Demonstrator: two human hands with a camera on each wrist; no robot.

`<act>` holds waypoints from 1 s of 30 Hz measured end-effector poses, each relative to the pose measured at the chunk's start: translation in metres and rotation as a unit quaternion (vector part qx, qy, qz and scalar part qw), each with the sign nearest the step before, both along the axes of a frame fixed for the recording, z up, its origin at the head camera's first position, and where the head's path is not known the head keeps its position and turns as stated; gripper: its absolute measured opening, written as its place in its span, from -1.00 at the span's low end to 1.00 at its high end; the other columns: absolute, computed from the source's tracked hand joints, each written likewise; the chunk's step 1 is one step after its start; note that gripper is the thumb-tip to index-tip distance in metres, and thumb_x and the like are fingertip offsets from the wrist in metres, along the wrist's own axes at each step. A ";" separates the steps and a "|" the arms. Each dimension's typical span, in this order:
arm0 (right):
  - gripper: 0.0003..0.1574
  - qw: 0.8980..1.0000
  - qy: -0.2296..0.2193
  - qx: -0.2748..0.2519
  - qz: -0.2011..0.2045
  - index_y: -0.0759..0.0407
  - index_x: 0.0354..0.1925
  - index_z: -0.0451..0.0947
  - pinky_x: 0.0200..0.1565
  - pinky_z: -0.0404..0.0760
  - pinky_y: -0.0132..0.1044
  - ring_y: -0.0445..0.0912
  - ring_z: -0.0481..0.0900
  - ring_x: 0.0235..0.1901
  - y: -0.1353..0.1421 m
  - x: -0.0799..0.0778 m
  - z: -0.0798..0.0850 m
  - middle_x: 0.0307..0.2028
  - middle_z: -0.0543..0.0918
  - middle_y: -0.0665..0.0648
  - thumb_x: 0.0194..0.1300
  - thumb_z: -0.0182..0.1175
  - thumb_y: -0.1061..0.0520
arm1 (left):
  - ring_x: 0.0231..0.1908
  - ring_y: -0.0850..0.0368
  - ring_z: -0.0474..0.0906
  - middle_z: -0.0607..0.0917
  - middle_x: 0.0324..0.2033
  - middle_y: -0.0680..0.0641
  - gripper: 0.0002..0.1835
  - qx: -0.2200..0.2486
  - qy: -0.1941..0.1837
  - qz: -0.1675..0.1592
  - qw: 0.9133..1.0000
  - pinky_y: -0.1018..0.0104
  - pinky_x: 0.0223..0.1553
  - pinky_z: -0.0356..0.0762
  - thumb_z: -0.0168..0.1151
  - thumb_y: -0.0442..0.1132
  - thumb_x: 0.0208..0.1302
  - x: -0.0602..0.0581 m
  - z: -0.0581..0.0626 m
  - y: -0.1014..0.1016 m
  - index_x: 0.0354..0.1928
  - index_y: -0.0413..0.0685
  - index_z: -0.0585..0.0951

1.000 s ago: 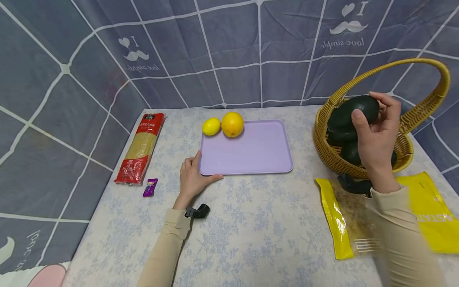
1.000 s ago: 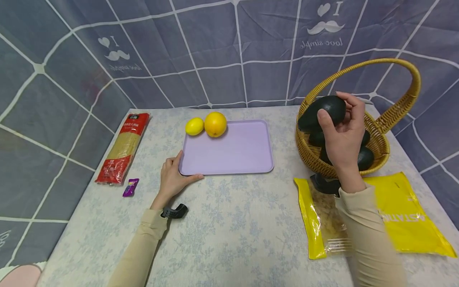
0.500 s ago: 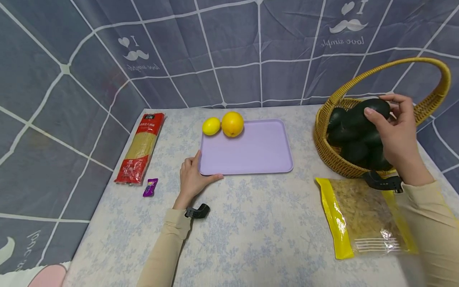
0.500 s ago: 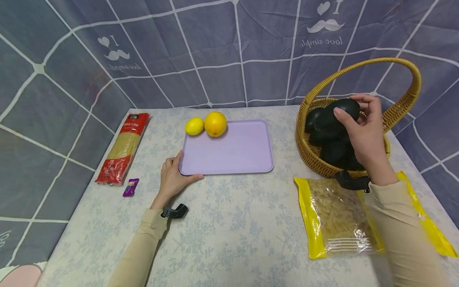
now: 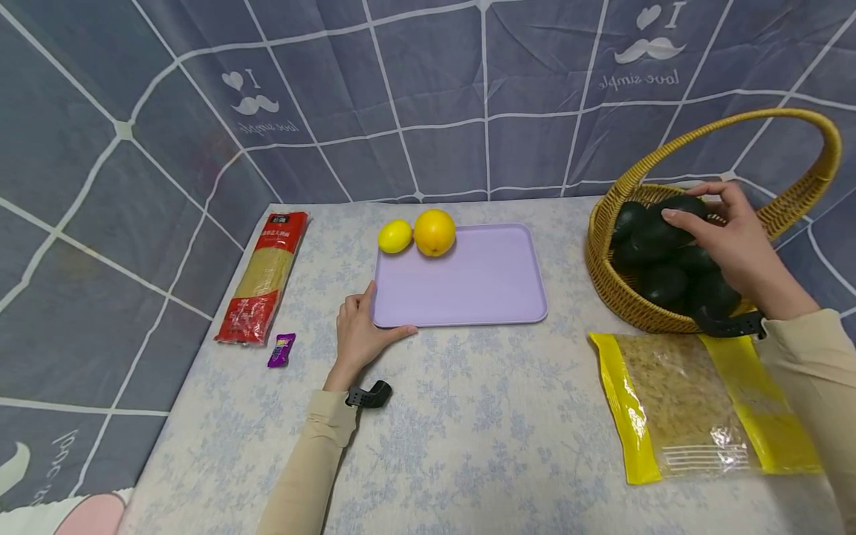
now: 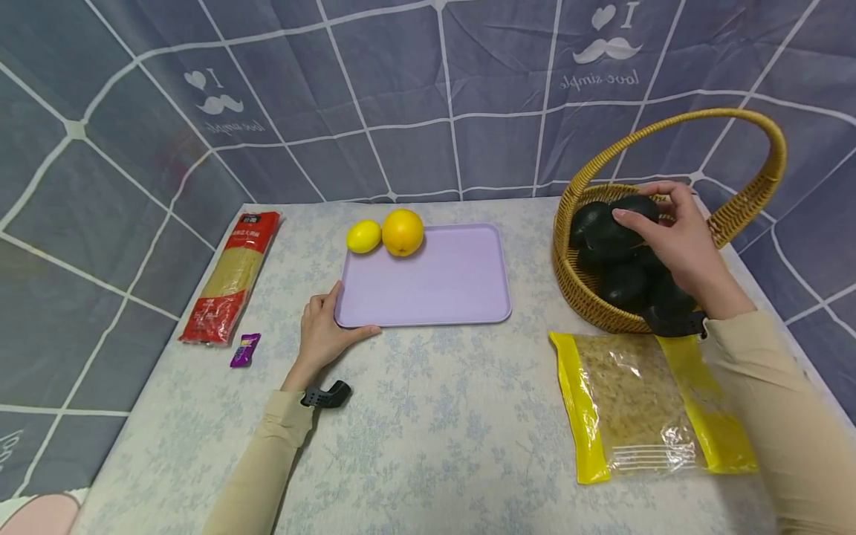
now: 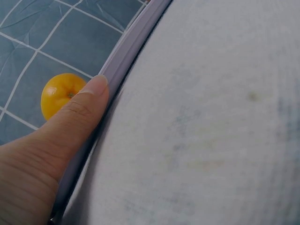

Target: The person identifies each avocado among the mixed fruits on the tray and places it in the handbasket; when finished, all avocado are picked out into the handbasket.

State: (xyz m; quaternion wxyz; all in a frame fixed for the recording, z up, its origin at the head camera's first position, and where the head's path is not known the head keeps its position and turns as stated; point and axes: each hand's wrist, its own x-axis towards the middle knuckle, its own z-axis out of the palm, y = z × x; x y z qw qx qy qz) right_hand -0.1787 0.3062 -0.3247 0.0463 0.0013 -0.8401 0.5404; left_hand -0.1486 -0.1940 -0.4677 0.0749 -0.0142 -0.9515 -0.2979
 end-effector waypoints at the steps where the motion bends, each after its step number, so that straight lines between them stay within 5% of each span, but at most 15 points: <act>1: -0.59 1.000 -0.005 0.001 -0.002 -0.19 0.07 0.24 -0.31 0.44 -0.51 -0.19 0.36 -0.27 0.002 -0.003 -0.002 -0.07 0.25 -0.09 0.35 0.15 0.06 | -0.07 -0.13 0.21 0.32 -0.04 -0.28 0.28 0.002 0.000 0.000 1.000 0.03 -0.03 0.14 0.54 0.26 -0.29 0.000 0.001 0.000 0.45 -0.16 0.11; 8: -0.58 0.998 -0.048 0.045 0.014 -0.25 0.04 0.23 -0.33 0.46 -0.44 -0.18 0.39 -0.30 0.012 -0.016 -0.012 -0.04 0.23 -0.06 0.31 0.19 -0.06 | -0.06 -0.13 0.22 0.31 -0.03 -0.27 0.28 0.003 -0.005 -0.003 1.000 0.04 -0.02 0.14 0.53 0.27 -0.28 0.001 0.002 0.001 0.46 -0.12 0.10; 13: -0.34 0.989 -0.074 0.122 0.040 -0.09 0.23 0.18 -0.32 0.46 -0.36 -0.23 0.47 -0.38 0.009 -0.022 -0.013 0.20 0.17 0.23 0.28 0.19 -0.17 | -0.07 -0.13 0.22 0.32 -0.04 -0.27 0.28 0.004 0.000 -0.002 1.000 0.04 -0.03 0.14 0.53 0.26 -0.28 0.000 0.002 0.000 0.46 -0.13 0.11; 17: -0.08 0.982 -0.085 0.157 0.054 0.19 0.36 0.12 -0.15 0.46 -0.11 -0.01 0.46 -0.11 0.009 -0.027 -0.017 0.31 0.10 0.37 0.25 0.21 -0.23 | -0.08 -0.13 0.22 0.32 -0.05 -0.26 0.28 0.005 0.002 -0.003 1.000 0.04 -0.03 0.13 0.53 0.27 -0.28 0.000 0.002 0.001 0.46 -0.13 0.11; 22: -0.05 0.981 -0.094 0.154 0.068 0.23 0.35 0.15 0.05 0.15 0.30 0.33 0.11 0.20 0.011 -0.027 -0.022 0.33 0.07 0.40 0.21 0.27 -0.20 | -0.07 -0.13 0.22 0.32 -0.03 -0.27 0.28 0.007 -0.001 -0.006 1.000 0.03 -0.01 0.12 0.52 0.27 -0.27 0.000 0.001 0.001 0.46 -0.13 0.11; 30: -0.13 0.973 -0.096 0.177 0.113 0.26 0.25 0.19 0.02 0.21 0.24 0.23 0.23 0.11 0.013 -0.028 -0.025 0.22 0.20 0.35 0.17 0.34 -0.11 | -0.06 -0.14 0.22 0.31 -0.01 -0.28 0.28 0.004 -0.006 0.000 1.000 0.03 0.00 0.13 0.53 0.26 -0.27 0.001 0.003 0.001 0.46 -0.13 0.09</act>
